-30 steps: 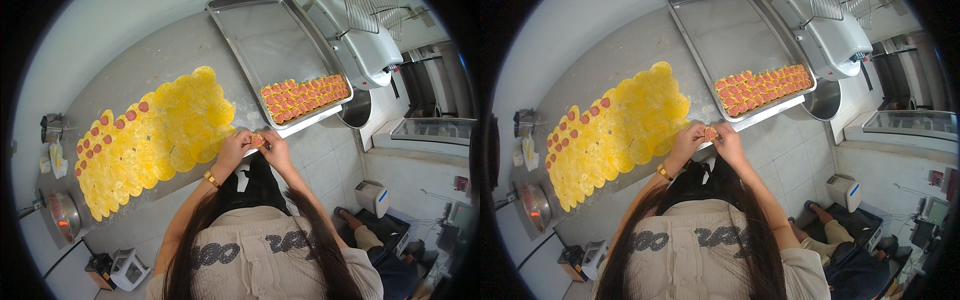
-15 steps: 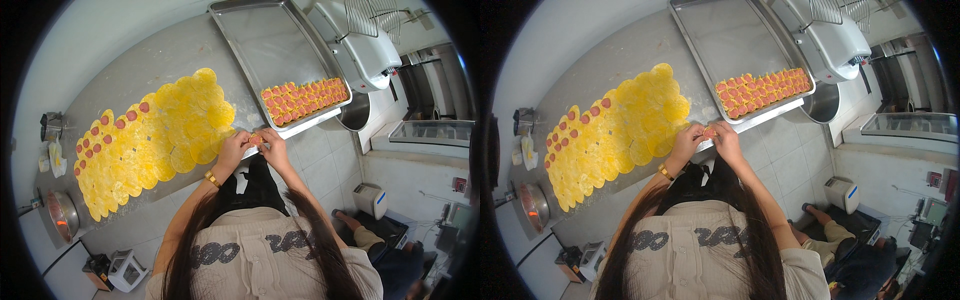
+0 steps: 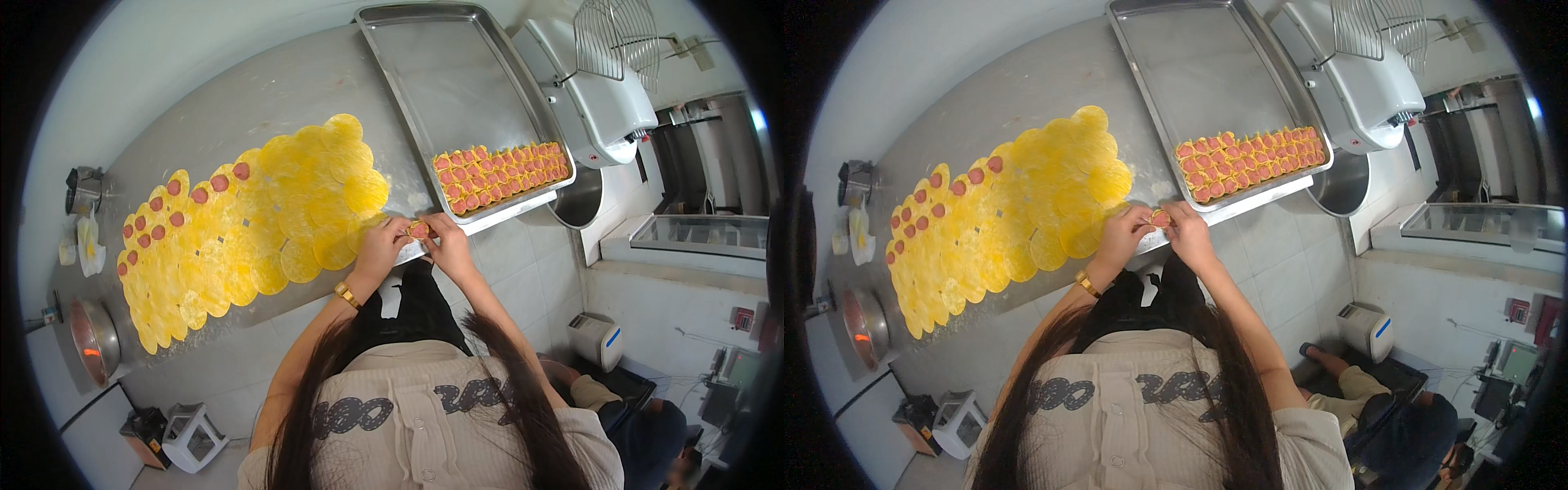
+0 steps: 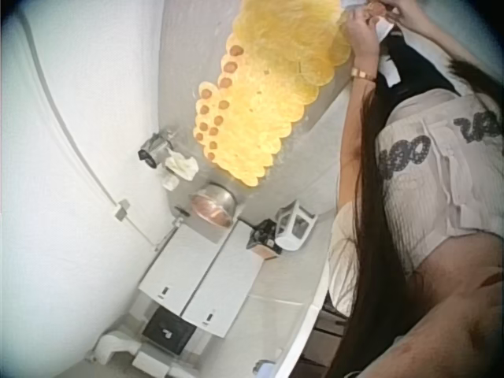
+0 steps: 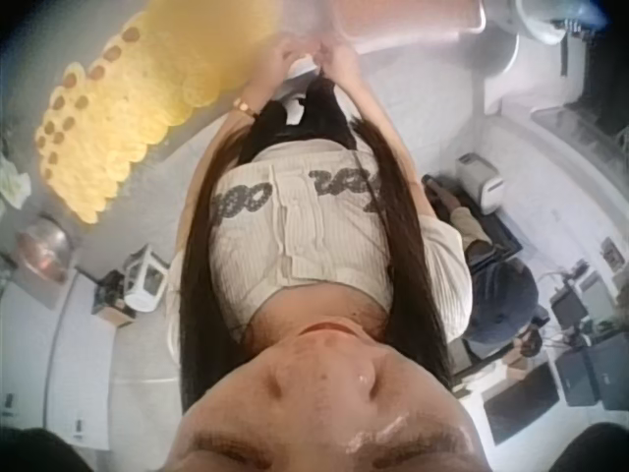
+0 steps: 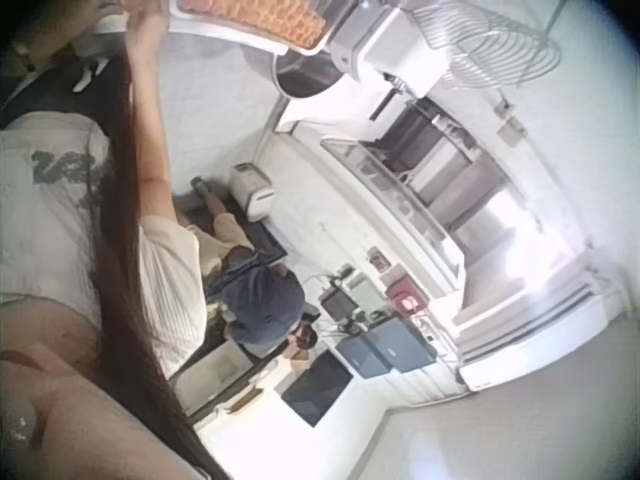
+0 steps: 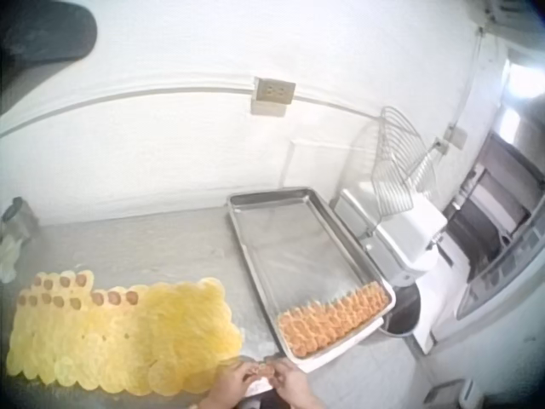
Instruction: The person places small round meat pieces onto yellow dough discs laid out on a stainless steel table, then folds each disc around the meat to form a pastry. The finished pastries are placed in neat rows on a metal tray. Another person in a green apron works nearby, also handling dough and meat.
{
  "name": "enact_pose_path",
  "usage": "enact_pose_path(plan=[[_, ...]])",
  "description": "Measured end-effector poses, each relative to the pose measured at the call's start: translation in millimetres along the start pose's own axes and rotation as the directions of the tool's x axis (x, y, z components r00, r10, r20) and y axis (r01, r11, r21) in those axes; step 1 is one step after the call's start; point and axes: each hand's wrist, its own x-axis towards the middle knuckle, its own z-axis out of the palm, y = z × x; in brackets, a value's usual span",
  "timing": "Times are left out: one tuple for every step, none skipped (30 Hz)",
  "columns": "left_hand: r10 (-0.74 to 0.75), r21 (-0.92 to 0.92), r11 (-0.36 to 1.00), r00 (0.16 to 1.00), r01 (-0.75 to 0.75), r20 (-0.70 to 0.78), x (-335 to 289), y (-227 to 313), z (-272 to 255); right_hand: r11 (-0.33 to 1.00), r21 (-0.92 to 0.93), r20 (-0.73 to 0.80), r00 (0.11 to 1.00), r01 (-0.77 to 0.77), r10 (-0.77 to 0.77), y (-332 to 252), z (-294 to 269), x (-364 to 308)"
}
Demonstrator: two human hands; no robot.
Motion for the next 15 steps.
enact_pose_path(plan=[[0.011,0.010,1.000,1.000,-0.011,-0.009,0.4,1.6,0.7,1.000,-0.003,0.005,1.000,-0.030,0.030,-1.3,-0.2,-1.2],[0.022,0.021,1.000,1.000,-0.022,-0.018,1.4,2.5,0.7,0.999,0.006,-0.004,0.999,-0.044,0.044,-2.8,0.0,-3.6],[0.081,0.052,0.995,0.997,-0.080,-0.003,3.2,2.1,-0.3,0.999,0.040,-0.019,0.999,-0.036,0.037,-3.6,0.7,-4.9],[0.137,0.082,0.987,0.990,-0.138,0.016,5.3,0.9,-1.5,0.997,0.018,-0.013,0.998,-0.069,0.069,-3.8,2.4,-4.7],[0.191,0.111,0.975,0.981,-0.194,0.038,7.1,-0.8,-2.5,0.997,0.021,-0.014,0.997,-0.081,0.081,-3.9,4.6,-4.7],[0.174,0.119,0.976,0.983,-0.180,0.059,9.1,-2.5,-3.1,0.993,0.032,-0.005,0.993,-0.115,0.115,-3.9,6.4,-4.5],[0.156,0.127,0.978,0.985,-0.165,0.080,11.6,-4.5,-3.4,0.995,0.014,-0.006,0.995,-0.097,0.097,-3.5,7.6,-3.2],[0.139,0.135,0.979,0.985,-0.152,0.100,13.8,-6.3,-3.6,0.995,0.003,0.003,0.995,-0.101,0.101,-3.0,8.1,-0.8],[0.109,0.085,0.989,0.986,-0.120,0.127,16.6,-8.2,-4.3,0.988,0.000,0.025,0.988,-0.152,0.152,-3.4,8.0,0.8],[0.082,0.035,0.995,0.985,-0.089,0.155,19.3,-9.9,-5.2,0.992,-0.021,0.024,0.992,-0.123,0.123,-4.6,6.8,1.1],[0.058,-0.013,0.998,0.981,-0.056,0.183,20.5,-10.7,-5.9,0.990,-0.034,0.037,0.989,-0.140,0.141,-6.6,4.6,1.1],[0.022,-0.045,0.999,0.984,-0.015,0.174,19.9,-10.9,-6.5,0.987,-0.047,0.050,0.986,-0.155,0.158,-9.2,2.5,1.1],[-0.013,-0.077,0.997,0.986,0.026,0.165,19.2,-11.0,-7.4,0.989,-0.095,0.027,0.993,-0.113,0.116,-12.5,0.9,0.6],[-0.043,-0.133,0.989,0.987,0.063,0.152,18.2,-11.0,-8.6,0.987,-0.142,0.006,0.997,-0.070,0.071,-16.0,-0.4,-0.7],[-0.050,-0.093,0.994,0.990,0.063,0.134,16.7,-11.3,-11.0,0.985,-0.172,-0.027,1.000,0.004,-0.009,-18.8,-1.1,-1.2]])
